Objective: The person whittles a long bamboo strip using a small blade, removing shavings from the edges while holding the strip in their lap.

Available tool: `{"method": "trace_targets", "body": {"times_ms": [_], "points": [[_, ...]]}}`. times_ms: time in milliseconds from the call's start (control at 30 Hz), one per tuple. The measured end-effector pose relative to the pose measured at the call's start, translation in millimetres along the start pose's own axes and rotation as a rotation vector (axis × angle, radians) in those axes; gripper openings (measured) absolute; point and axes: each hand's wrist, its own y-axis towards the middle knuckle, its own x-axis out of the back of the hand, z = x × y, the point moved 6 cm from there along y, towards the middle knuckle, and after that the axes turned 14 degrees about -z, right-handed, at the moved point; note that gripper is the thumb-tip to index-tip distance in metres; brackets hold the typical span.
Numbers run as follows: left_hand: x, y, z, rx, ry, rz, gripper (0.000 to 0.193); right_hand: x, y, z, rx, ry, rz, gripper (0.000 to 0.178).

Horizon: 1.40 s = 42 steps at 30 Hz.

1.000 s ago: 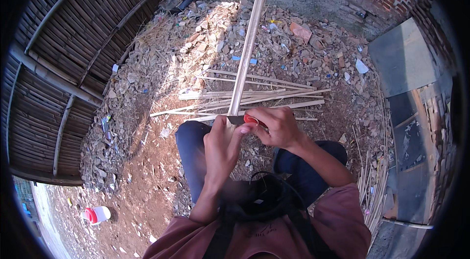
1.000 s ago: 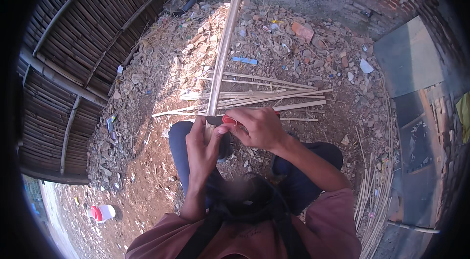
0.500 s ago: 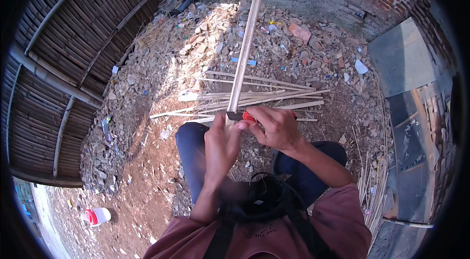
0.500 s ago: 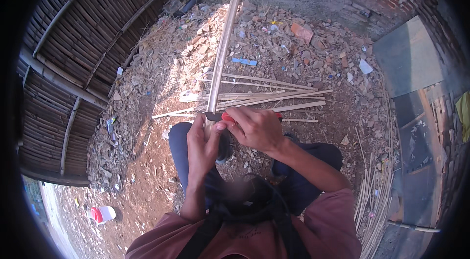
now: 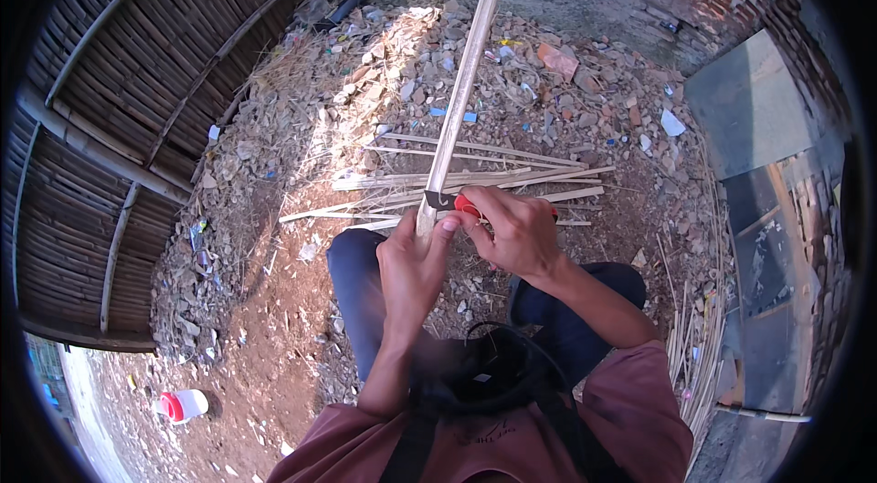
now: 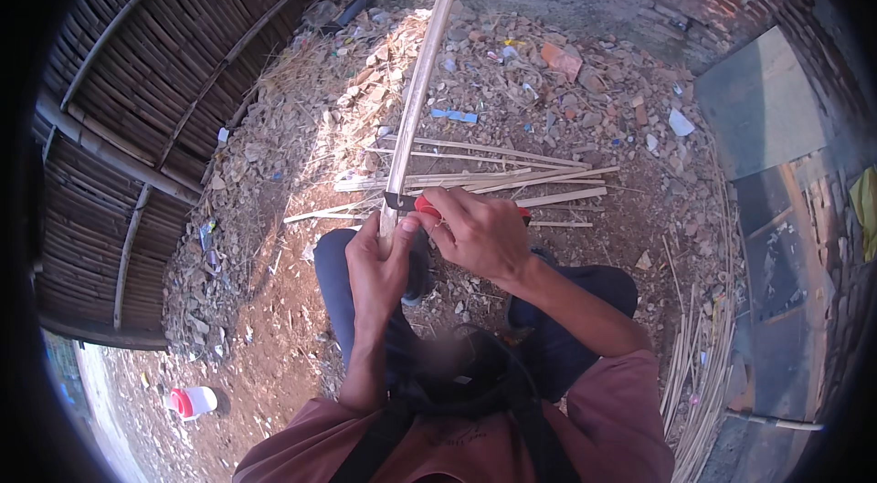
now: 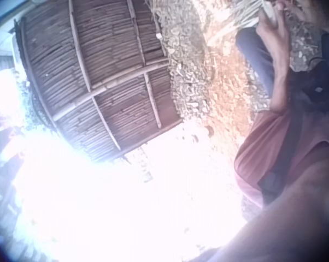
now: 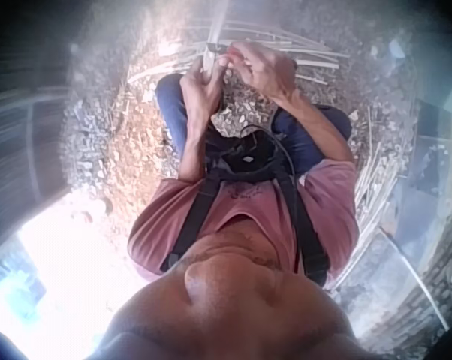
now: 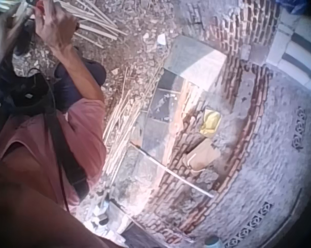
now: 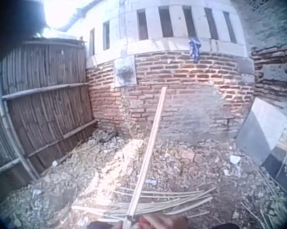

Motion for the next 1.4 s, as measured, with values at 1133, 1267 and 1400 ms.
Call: {"method": "trace_targets", "body": {"times_ms": [1133, 1267, 1400], "points": [[-1, -17, 6, 0.02, -0.04, 0.19, 0.032, 0, -6, 3, 0.009, 0.221, 0.15, 0.017], [-2, -14, 2, -0.057, 0.014, 0.111, 0.039, 3, -3, 7, -0.009, 0.184, 0.098, 0.022], [-4, -10, 3, -0.033, 0.094, 0.127, 0.037, 2, -3, 5, 0.0, 0.088, 0.068, 0.028]]}}
